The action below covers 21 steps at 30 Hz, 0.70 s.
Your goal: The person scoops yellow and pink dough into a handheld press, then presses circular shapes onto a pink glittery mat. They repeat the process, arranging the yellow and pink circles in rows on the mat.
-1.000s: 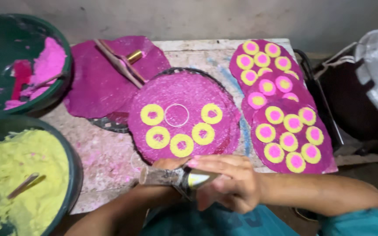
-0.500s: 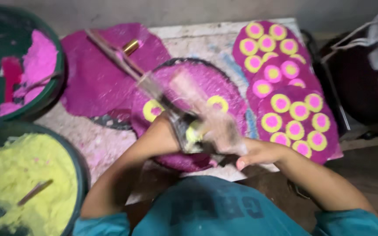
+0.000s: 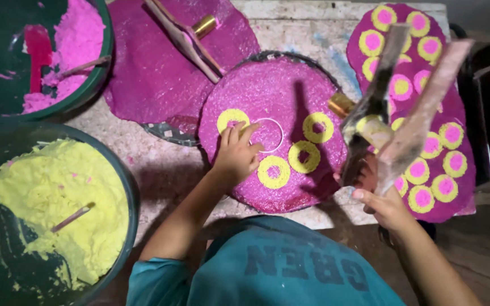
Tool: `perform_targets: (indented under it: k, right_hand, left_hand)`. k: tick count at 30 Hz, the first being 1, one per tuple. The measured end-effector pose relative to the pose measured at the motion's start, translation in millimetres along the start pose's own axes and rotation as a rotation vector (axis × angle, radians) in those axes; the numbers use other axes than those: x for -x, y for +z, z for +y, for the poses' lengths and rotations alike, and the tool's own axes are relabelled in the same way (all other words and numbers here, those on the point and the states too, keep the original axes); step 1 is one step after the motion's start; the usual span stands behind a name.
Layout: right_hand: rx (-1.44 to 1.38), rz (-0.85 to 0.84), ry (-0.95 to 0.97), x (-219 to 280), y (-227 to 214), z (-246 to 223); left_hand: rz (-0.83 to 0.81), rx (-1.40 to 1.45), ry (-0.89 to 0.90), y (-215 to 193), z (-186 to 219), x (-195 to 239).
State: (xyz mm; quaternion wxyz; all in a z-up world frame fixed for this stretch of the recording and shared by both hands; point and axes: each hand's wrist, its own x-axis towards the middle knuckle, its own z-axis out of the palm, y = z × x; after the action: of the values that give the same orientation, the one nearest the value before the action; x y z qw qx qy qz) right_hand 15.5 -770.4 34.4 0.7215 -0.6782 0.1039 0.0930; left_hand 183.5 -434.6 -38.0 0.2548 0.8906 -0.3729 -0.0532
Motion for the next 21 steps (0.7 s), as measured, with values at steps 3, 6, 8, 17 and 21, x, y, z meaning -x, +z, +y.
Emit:
perform_targets:
  k: [3, 6, 8, 17, 21]
  right_hand:
    - [0.074, -0.200, 0.041, -10.0, 4.5, -6.2]
    - [-0.176, -0.503, 0.198, -18.9, 10.1, 3.3]
    - [-0.581, -0.640, 0.540, -20.9, 15.8, 18.1]
    - [0.269, -0.622, 0.797, -72.6, -35.8, -33.7]
    - [0.565, -0.523, 0.782, -111.2, -28.4, -76.7]
  left_hand:
    - [0.028, 0.265, -0.022, -12.0, -1.1, -3.2]
    - [0.013, 0.850, -0.050, -34.0, -1.5, -30.6]
    - [0.054, 1.858, -0.015, -47.5, 5.9, -43.8]
    - [0.054, 2.317, 0.596, -53.3, -3.8, -93.0]
    - [0.190, 2.520, 0.593, -18.2, -24.1, -121.7]
